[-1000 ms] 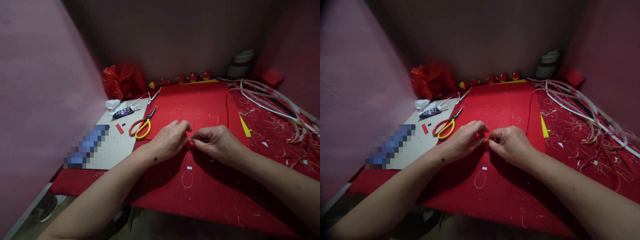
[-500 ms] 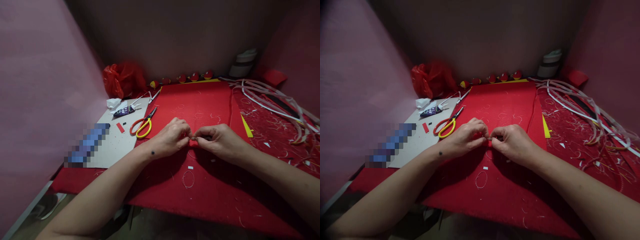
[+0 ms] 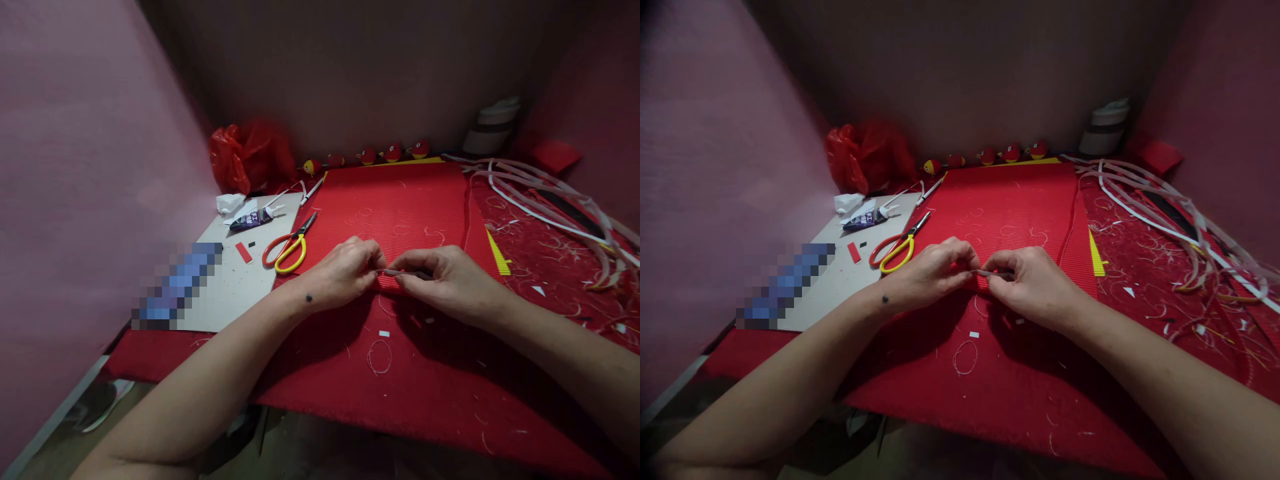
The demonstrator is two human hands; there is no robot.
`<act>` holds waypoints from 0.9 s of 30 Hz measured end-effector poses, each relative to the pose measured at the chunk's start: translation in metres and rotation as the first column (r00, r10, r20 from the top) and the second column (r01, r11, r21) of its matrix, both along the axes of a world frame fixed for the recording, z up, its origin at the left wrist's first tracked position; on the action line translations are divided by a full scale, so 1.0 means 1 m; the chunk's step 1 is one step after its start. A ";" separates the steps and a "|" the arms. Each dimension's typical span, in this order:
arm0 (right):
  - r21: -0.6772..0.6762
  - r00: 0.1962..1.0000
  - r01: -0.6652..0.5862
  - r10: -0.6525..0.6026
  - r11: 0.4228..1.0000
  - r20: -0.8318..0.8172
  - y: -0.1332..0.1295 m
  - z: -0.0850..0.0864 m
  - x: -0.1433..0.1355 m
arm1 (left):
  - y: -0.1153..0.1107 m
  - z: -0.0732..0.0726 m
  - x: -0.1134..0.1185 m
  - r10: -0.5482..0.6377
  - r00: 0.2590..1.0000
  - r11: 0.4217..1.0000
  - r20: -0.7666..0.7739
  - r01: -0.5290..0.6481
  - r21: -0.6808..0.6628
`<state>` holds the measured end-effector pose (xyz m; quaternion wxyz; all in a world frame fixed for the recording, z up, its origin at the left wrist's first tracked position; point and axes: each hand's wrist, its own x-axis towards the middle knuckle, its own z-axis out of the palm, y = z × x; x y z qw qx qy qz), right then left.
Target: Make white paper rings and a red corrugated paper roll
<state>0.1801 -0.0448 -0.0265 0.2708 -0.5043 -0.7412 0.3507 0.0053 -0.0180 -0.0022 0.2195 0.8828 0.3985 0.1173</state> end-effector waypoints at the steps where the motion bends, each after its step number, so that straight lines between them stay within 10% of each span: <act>1: -0.005 1.000 -0.006 0.006 1.000 -0.009 0.000 0.000 0.000 | 0.000 0.000 0.000 -0.004 1.000 1.000 0.007 0.004 0.002; 15: 0.104 1.000 0.009 -0.011 0.995 0.012 0.003 -0.001 0.001 | 0.017 -0.023 -0.009 -0.071 0.997 0.930 -0.018 0.072 0.361; 20: 0.103 0.999 0.033 -0.037 0.994 0.038 0.007 0.001 0.003 | 0.023 -0.008 -0.017 -0.066 0.994 0.913 -0.089 0.096 0.397; 24: 0.069 0.998 0.069 -0.069 0.995 -0.004 0.009 0.002 0.004 | 0.025 0.012 -0.052 0.146 0.981 0.910 -0.125 -0.084 0.405; 27: 0.040 0.997 0.080 -0.080 0.996 -0.024 0.009 0.002 0.004 | 0.025 0.014 -0.083 0.467 0.823 0.837 -0.324 -0.294 0.461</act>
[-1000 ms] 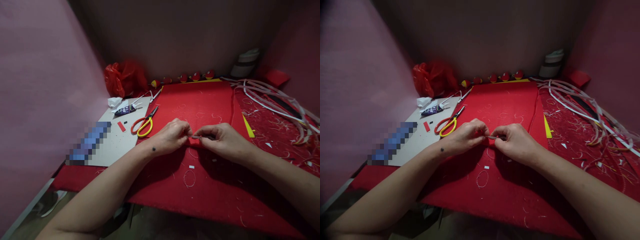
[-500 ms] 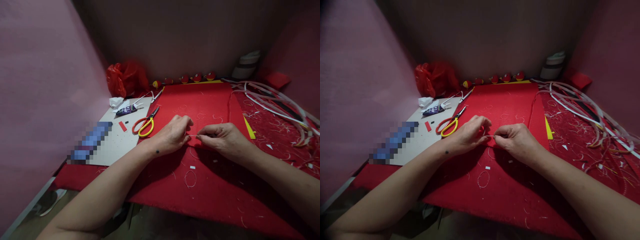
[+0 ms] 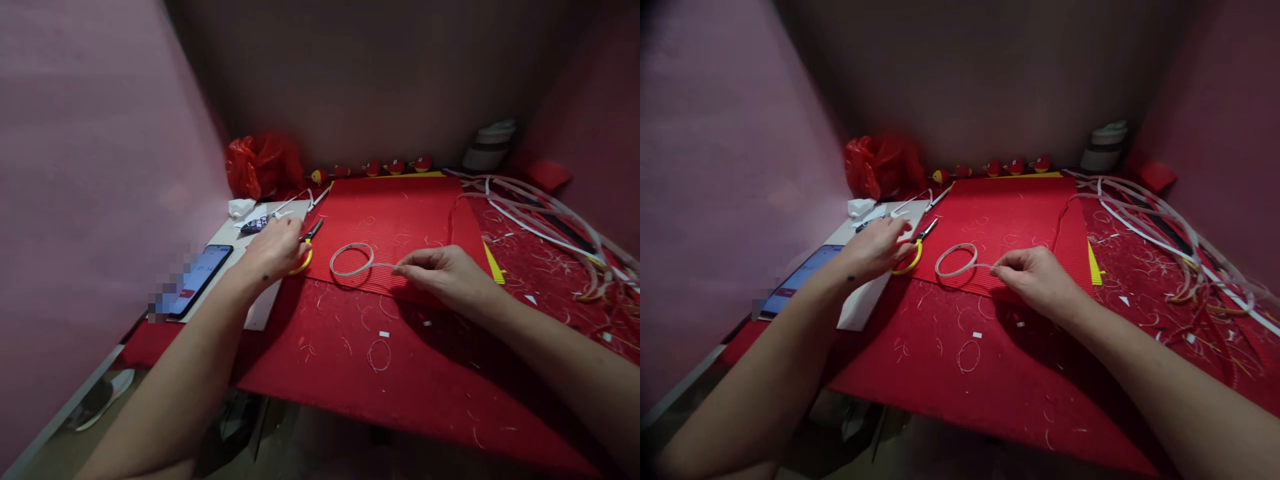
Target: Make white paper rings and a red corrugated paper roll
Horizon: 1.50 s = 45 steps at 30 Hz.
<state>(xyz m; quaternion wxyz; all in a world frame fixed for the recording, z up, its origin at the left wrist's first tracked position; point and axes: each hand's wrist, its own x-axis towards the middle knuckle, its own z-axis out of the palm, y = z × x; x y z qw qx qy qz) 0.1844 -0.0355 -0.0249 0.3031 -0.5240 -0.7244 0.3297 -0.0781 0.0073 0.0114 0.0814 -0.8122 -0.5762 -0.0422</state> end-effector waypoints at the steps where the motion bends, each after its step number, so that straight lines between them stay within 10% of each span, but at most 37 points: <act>1: -0.004 1.000 0.001 -0.001 1.000 -0.003 0.000 -0.001 0.000 | 0.000 -0.003 -0.008 0.083 0.996 0.996 -0.041 -0.084 -0.034; 7: -0.010 1.000 -0.005 0.005 1.000 0.008 0.001 -0.004 0.000 | -0.001 -0.027 -0.025 0.249 0.939 0.946 0.236 -0.185 -0.265; 12: 0.026 1.000 0.003 -0.002 1.000 -0.021 0.000 -0.001 0.000 | -0.016 -0.013 -0.018 0.225 0.853 0.915 0.471 -0.019 -0.403; 17: 0.032 0.999 -0.005 0.006 0.999 -0.033 0.000 0.000 -0.002 | -0.070 -0.001 0.012 0.424 0.297 0.705 0.856 0.485 -0.517; 22: -0.090 0.988 0.039 -0.052 0.995 -0.149 -0.002 0.001 -0.006 | -0.110 -0.002 0.049 0.586 0.484 0.339 0.650 0.583 -0.739; 27: -0.182 0.958 0.063 -0.110 0.981 -0.264 -0.006 0.006 -0.010 | -0.107 -0.009 0.059 0.671 0.520 0.152 0.528 0.601 -0.785; 45: -0.339 0.828 -0.067 -0.137 0.938 -0.544 -0.007 0.001 -0.012 | -0.093 -0.019 0.067 0.435 0.645 0.338 0.628 0.530 -0.778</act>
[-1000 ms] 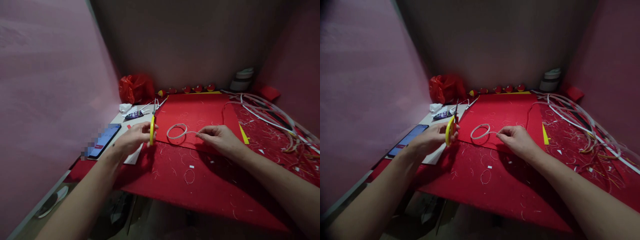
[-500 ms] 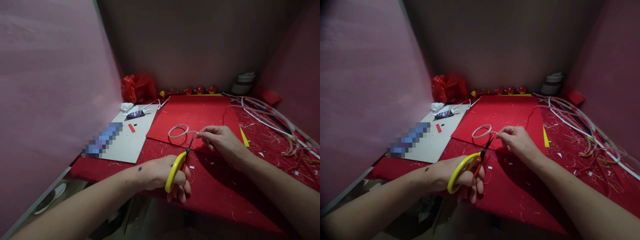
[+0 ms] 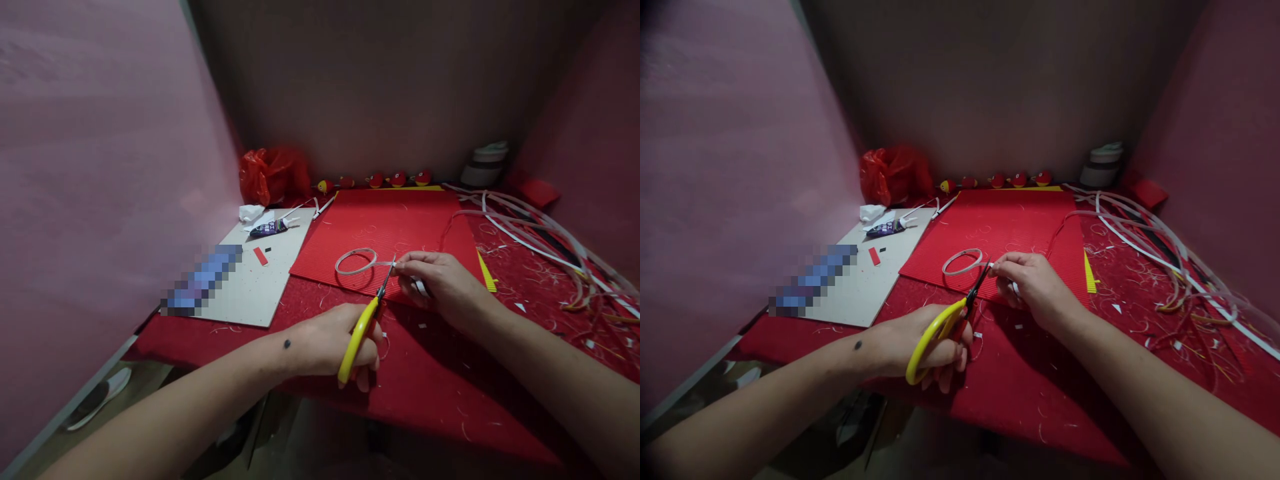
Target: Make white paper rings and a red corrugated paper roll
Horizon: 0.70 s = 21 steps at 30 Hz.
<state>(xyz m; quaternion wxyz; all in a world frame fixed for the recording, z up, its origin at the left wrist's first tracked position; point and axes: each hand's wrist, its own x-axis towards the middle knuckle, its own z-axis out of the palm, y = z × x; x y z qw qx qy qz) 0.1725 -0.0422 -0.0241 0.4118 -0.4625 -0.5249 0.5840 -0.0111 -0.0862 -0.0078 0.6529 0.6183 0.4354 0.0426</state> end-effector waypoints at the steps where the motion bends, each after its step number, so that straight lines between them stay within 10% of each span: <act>1: -0.005 1.000 0.003 -0.003 1.000 -0.003 0.000 0.000 0.000 | -0.001 0.001 0.000 0.002 1.000 1.000 -0.005 -0.002 0.017; 21: -0.050 0.979 0.081 -0.089 0.995 -0.182 0.005 -0.001 0.005 | 0.000 0.006 -0.004 -0.031 0.979 0.976 0.201 0.072 -0.203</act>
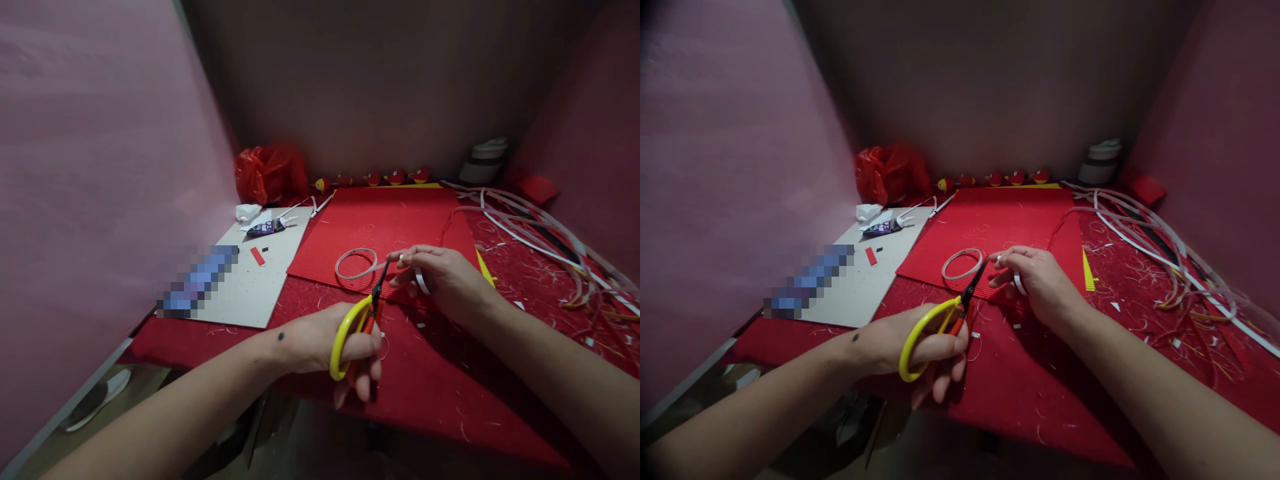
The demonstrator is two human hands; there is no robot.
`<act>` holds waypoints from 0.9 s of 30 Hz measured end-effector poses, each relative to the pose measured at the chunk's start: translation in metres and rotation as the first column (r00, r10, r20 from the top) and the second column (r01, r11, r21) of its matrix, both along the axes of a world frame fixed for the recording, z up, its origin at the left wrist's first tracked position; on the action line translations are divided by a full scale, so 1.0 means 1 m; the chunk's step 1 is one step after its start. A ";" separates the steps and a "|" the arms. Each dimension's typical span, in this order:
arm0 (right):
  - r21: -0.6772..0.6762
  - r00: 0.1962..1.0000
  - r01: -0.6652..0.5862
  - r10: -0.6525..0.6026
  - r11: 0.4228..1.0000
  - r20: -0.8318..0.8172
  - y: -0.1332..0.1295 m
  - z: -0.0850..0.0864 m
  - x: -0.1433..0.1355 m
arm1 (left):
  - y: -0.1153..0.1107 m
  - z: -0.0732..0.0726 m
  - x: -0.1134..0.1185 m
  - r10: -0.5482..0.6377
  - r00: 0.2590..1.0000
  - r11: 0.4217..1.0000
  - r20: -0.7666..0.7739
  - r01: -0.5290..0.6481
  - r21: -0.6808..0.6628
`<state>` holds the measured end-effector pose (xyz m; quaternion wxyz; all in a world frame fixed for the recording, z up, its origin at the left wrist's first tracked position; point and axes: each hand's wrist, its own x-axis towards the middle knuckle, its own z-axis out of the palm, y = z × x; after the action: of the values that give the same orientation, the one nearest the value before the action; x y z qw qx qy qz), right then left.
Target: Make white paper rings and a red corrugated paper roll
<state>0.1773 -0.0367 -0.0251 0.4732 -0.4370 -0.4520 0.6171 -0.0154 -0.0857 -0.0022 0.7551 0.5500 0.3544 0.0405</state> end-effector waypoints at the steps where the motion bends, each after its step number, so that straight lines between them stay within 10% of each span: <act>1: -0.018 0.998 -0.026 0.025 1.000 -0.059 0.000 0.000 0.000 | 0.000 -0.001 0.000 0.011 0.999 0.998 0.050 -0.008 -0.064; 10: -0.144 0.932 -0.143 0.085 0.979 -0.351 0.004 -0.002 0.000 | -0.002 -0.003 -0.002 -0.031 0.967 0.965 0.255 0.096 -0.244; 19: -0.090 0.915 -0.208 0.161 0.974 -0.370 0.006 -0.010 0.000 | -0.006 0.017 -0.019 -0.071 0.997 0.969 0.023 0.074 -0.237; 27: -0.120 0.905 -0.234 0.171 0.965 -0.389 0.006 -0.004 0.003 | 0.004 0.005 -0.023 -0.143 0.989 0.945 0.024 0.143 -0.294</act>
<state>0.1799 -0.0309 -0.0295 0.4464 -0.2987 -0.3439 0.7702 -0.0384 -0.0820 0.0025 0.8301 0.4555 0.3148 -0.0669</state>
